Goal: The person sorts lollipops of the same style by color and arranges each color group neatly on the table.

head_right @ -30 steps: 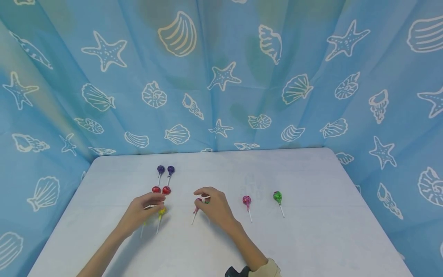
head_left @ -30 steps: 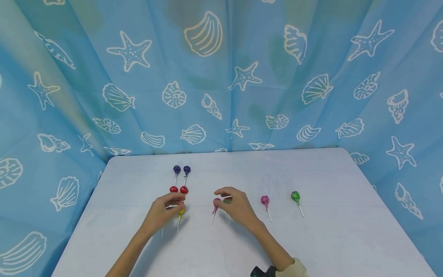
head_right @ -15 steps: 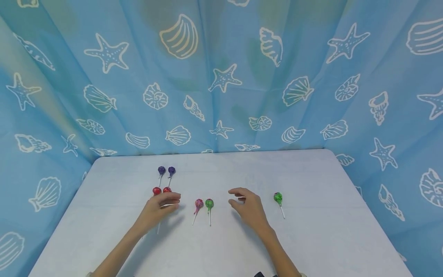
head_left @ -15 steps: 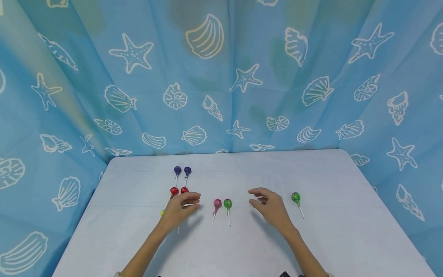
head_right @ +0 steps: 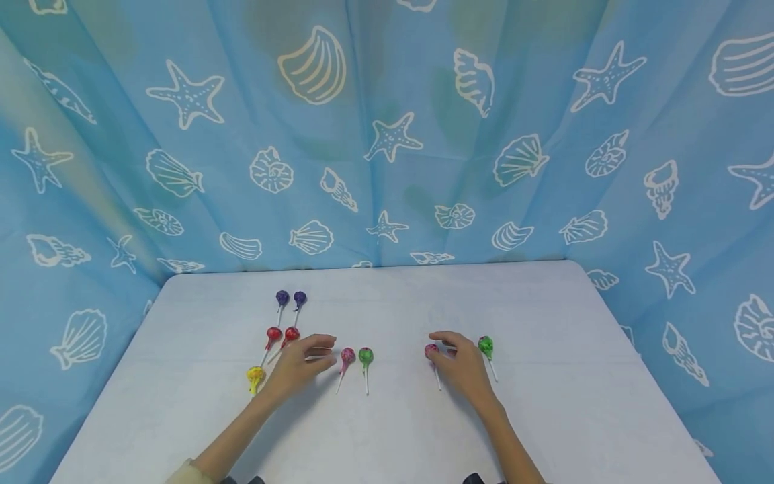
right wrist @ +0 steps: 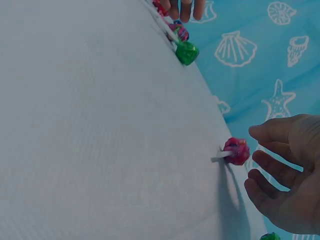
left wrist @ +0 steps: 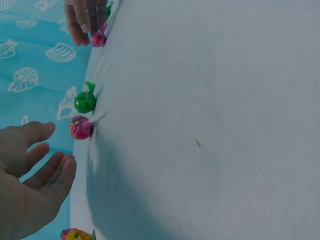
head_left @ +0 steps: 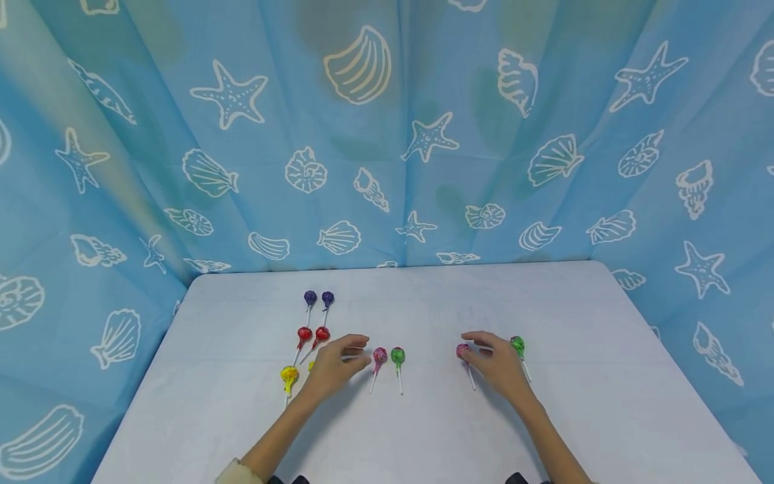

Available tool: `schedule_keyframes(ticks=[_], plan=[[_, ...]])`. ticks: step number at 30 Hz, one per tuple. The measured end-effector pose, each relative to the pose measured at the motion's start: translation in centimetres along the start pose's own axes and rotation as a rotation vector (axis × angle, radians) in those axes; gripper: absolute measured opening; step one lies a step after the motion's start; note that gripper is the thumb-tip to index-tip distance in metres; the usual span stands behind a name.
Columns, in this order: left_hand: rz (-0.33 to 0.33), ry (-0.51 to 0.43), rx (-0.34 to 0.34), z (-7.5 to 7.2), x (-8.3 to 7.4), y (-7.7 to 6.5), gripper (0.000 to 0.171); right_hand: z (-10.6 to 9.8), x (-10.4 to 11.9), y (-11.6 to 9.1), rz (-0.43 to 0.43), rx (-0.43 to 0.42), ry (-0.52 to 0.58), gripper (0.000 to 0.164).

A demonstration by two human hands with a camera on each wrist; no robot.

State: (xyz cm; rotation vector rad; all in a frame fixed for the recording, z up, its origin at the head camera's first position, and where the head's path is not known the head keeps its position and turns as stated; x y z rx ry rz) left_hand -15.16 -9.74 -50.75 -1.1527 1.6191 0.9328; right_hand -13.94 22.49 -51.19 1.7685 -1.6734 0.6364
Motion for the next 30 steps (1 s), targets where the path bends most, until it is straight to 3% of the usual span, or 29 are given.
schedule_keyframes(ticks=[6, 22, 30], plan=[[-0.027, 0.018, 0.039, 0.9, 0.3, 0.6, 0.038, 0.5, -1.0, 0.2, 0.009, 0.036, -0.036, 0.033], [0.054, 0.134, 0.073, 2.0, 0.9, 1.8, 0.025, 0.7, -1.6, 0.6, 0.004, 0.066, -0.074, 0.029], [-0.003, 0.125, 0.079, 2.0, 0.8, 2.1, 0.019, 0.7, -1.6, 0.6, -0.006, 0.061, -0.07, 0.028]])
Point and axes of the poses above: each hand's wrist, its own y-axis towards the middle knuckle, its own z-axis out of the palm, x = y × z, the point moved 1 cm from there along y, towards the middle knuckle, and after that the axes turned 10 degrees about -y, right-handed, at the moved point
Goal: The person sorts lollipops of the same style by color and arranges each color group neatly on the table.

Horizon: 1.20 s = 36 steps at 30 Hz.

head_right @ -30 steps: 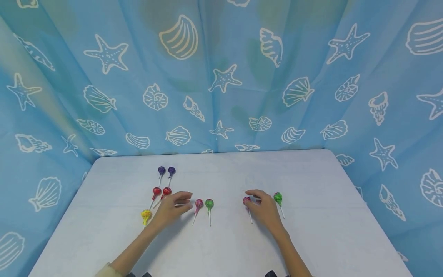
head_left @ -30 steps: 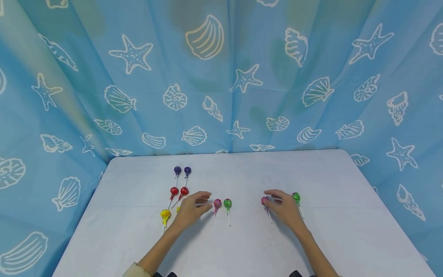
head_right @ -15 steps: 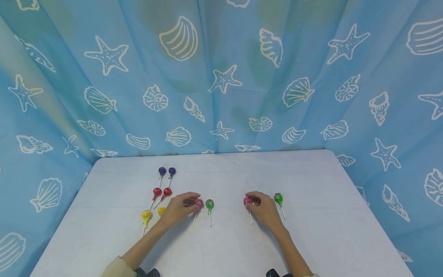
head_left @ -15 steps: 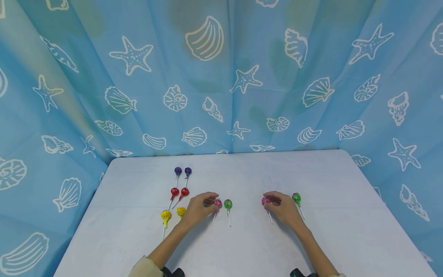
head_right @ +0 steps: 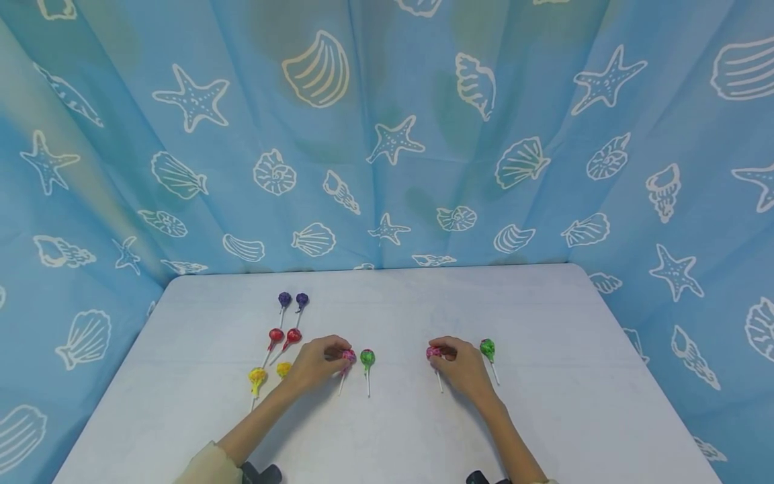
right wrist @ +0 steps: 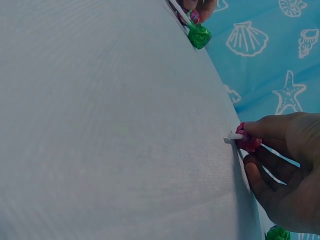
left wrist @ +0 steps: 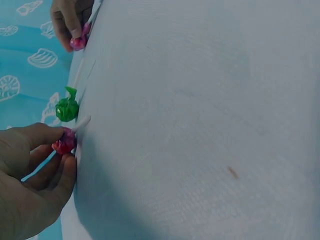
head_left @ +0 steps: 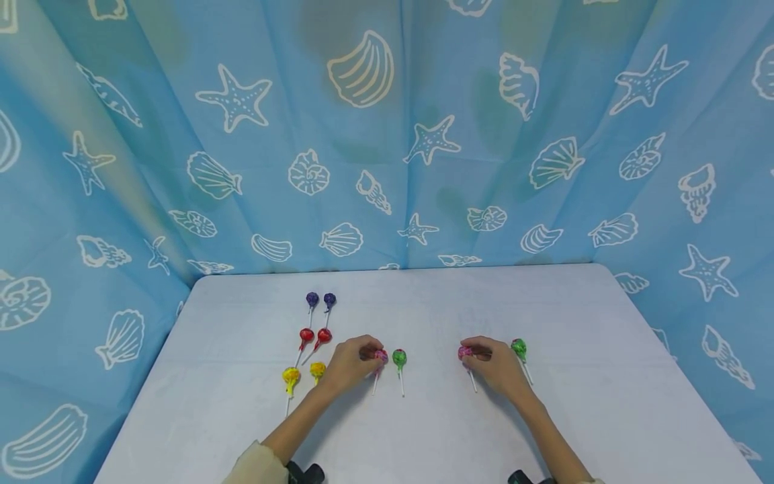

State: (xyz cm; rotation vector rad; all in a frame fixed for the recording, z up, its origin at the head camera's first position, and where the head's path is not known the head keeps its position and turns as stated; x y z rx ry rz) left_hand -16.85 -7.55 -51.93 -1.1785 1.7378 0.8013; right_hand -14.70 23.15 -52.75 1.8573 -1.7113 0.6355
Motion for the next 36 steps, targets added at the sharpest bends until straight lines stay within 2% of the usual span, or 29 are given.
schedule_keyframes(ticks=[6, 9, 13, 17, 20, 28, 36], plan=[[-0.026, 0.009, 0.011, 0.1, 0.0, 0.5, 0.025, 0.0, -0.3, 0.1, -0.001, 0.005, 0.003, 0.028], [-0.03, 0.006, 0.013, 0.0, -0.1, 0.7, 0.023, 0.1, -0.4, 0.1, 0.002, 0.007, 0.003, 0.028], [-0.024, -0.004, -0.004, -0.4, -0.4, 1.0, 0.021, 0.1, -0.4, 0.2, 0.003, 0.011, 0.001, 0.028], [-0.048, -0.015, -0.026, -0.9, -0.7, 1.5, 0.023, 0.1, -0.4, 0.2, 0.004, 0.005, 0.002, 0.028], [-0.081, -0.027, -0.055, -1.3, -0.9, 1.9, 0.024, 0.0, -0.4, 0.2, 0.002, 0.004, 0.005, 0.028], [-0.088, -0.035, -0.14, -3.0, -1.6, 3.6, 0.025, 0.0, -0.3, 0.1, -0.007, 0.004, 0.011, 0.028], [-0.135, 0.006, -0.205, -4.4, -1.2, 5.8, 0.024, 0.1, -0.3, 0.1, -0.002, 0.003, 0.004, 0.027]])
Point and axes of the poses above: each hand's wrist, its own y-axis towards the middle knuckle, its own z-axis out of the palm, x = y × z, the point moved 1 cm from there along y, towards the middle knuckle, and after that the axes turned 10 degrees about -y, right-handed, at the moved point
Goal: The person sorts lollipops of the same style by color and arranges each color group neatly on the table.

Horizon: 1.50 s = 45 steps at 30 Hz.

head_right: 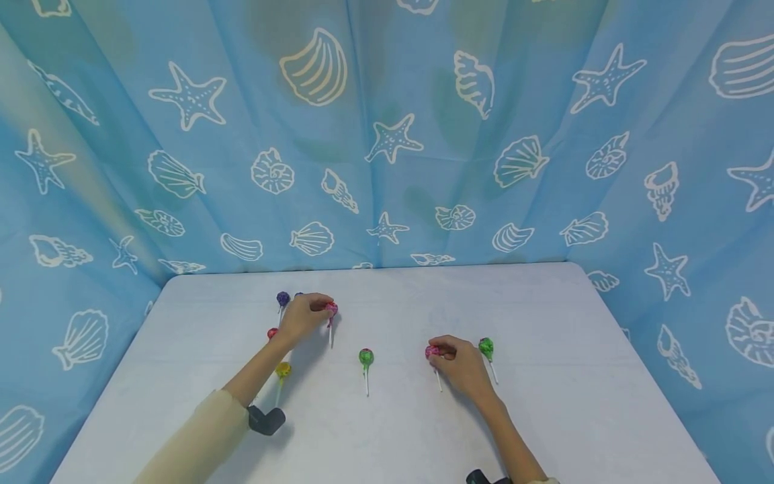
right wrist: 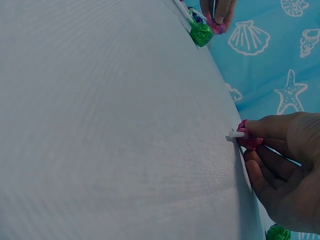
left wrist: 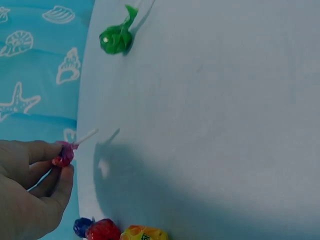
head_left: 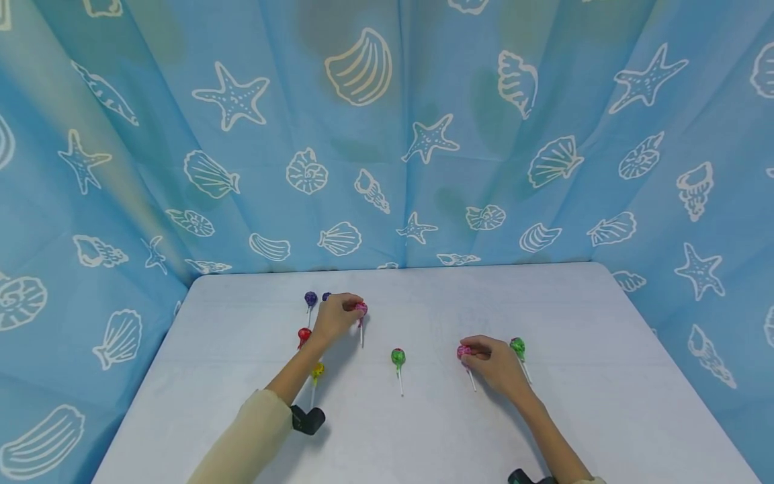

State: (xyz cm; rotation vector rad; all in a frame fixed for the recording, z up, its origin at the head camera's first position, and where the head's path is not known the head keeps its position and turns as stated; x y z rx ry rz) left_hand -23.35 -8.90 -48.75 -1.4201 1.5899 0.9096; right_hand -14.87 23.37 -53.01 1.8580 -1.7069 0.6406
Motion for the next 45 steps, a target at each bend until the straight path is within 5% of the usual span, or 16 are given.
schedule_keyframes(ticks=[14, 29, 45], plan=[[-0.06, 0.04, -0.072, -0.2, 0.8, 2.3, 0.025, 0.2, -0.1, 0.0, -0.004, -0.013, -0.006, 0.026], [-0.052, 0.091, -0.092, 0.0, 1.5, 2.9, 0.026, 0.2, 0.3, 0.1, 0.009, -0.012, 0.003, 0.027], [-0.063, 0.114, -0.074, 0.6, 1.5, 3.3, 0.026, 1.3, 4.2, 4.5, -0.054, -0.026, 0.125, 0.024]])
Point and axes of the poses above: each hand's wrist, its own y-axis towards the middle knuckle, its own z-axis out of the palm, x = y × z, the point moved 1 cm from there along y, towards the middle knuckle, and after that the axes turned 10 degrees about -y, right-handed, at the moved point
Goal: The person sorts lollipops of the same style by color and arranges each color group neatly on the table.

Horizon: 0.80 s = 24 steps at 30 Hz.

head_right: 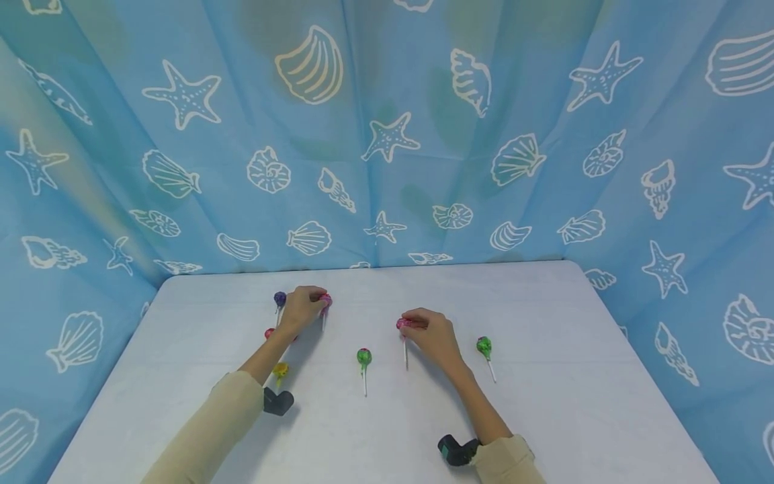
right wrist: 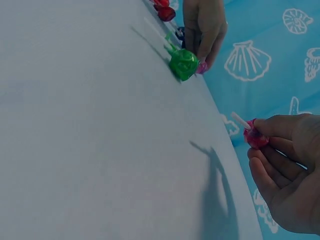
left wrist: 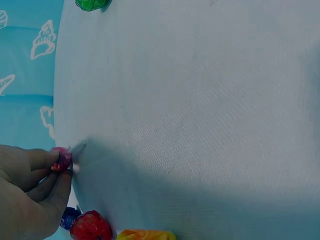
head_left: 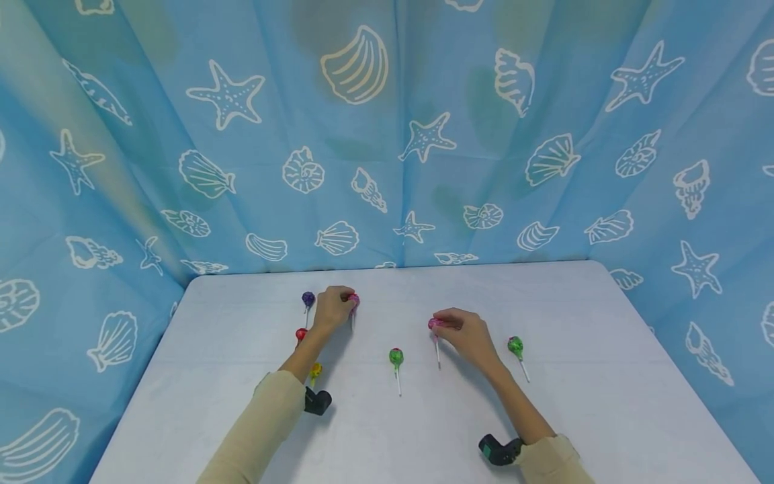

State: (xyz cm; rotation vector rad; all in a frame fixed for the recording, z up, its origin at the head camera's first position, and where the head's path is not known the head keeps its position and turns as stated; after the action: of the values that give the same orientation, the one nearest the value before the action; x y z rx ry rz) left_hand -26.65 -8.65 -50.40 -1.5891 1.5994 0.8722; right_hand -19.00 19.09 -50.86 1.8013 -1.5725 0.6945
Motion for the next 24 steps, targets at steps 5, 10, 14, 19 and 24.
schedule_keyframes(ticks=[5, 10, 14, 19, 24], plan=[[-0.011, -0.003, 0.007, 0.0, 0.1, -0.1, 0.027, 1.4, 1.1, 2.2, 0.016, 0.01, 0.028, 0.024], [-0.01, 0.0, 0.015, -0.1, -0.1, -0.2, 0.027, 2.9, 2.4, 4.0, 0.043, 0.023, 0.044, 0.023], [-0.017, 0.001, 0.02, -0.3, -0.4, -0.3, 0.027, 4.1, 3.4, 5.3, 0.065, 0.027, 0.047, 0.021], [-0.021, 0.004, 0.025, -0.4, -0.6, -0.3, 0.027, 5.7, 4.1, 6.9, 0.076, 0.031, 0.037, 0.019], [-0.021, 0.007, 0.022, -0.3, -0.5, -0.1, 0.027, 7.2, 4.6, 8.0, 0.078, 0.041, 0.012, 0.019]])
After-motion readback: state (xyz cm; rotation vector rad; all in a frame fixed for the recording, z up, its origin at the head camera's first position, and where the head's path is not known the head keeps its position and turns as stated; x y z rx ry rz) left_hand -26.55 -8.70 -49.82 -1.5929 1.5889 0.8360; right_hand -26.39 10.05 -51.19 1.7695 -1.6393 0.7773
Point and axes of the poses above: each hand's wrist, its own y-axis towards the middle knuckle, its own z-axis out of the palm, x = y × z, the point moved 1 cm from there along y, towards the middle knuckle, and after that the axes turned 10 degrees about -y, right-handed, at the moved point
